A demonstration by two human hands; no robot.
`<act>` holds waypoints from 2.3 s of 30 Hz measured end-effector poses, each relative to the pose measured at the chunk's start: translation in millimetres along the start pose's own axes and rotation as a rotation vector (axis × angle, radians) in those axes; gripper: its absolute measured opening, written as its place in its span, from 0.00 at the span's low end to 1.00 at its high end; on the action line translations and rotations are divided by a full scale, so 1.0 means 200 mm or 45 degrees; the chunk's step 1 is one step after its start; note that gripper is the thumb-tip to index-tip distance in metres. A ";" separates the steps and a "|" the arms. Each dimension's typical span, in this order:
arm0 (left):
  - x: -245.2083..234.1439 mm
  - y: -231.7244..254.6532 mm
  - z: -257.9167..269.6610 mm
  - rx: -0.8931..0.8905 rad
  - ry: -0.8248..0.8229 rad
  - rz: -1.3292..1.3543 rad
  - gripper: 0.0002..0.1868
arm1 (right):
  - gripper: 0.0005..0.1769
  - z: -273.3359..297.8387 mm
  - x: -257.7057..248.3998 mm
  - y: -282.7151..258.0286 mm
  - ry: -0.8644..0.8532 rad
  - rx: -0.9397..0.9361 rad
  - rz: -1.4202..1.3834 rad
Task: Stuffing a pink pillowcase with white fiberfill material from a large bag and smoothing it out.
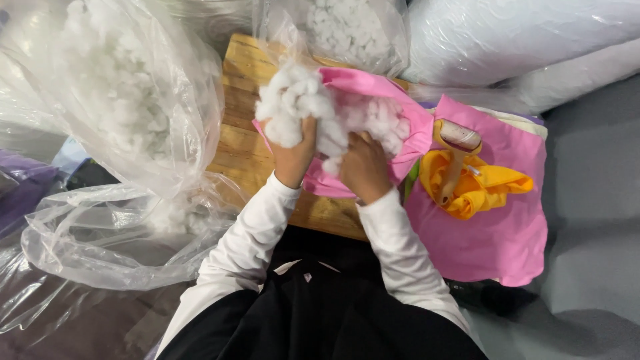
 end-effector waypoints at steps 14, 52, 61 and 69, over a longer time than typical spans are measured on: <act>0.14 0.02 0.04 -0.120 0.096 0.038 0.34 | 0.27 -0.32 -0.78 -0.31 0.037 0.068 -0.573; 0.19 0.24 -0.06 -0.190 -1.182 0.215 0.41 | 0.27 -0.28 -0.60 -0.21 0.018 -0.074 -0.378; 0.16 -0.06 -0.15 -0.478 -0.771 0.515 0.15 | 0.10 -0.35 -0.60 -0.12 0.300 -0.118 -0.291; 0.25 0.09 -0.07 0.190 -1.194 -0.053 0.40 | 0.26 -0.35 -0.33 -0.06 0.001 0.019 -0.110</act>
Point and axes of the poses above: each hand's wrist, its own z-axis away from the middle knuckle, its own x-axis out of the palm, y = z × x, the point moved 2 cm from there along -z, towards the middle knuckle, and after that the axes turned 3 degrees about x, right-handed, at the moved point
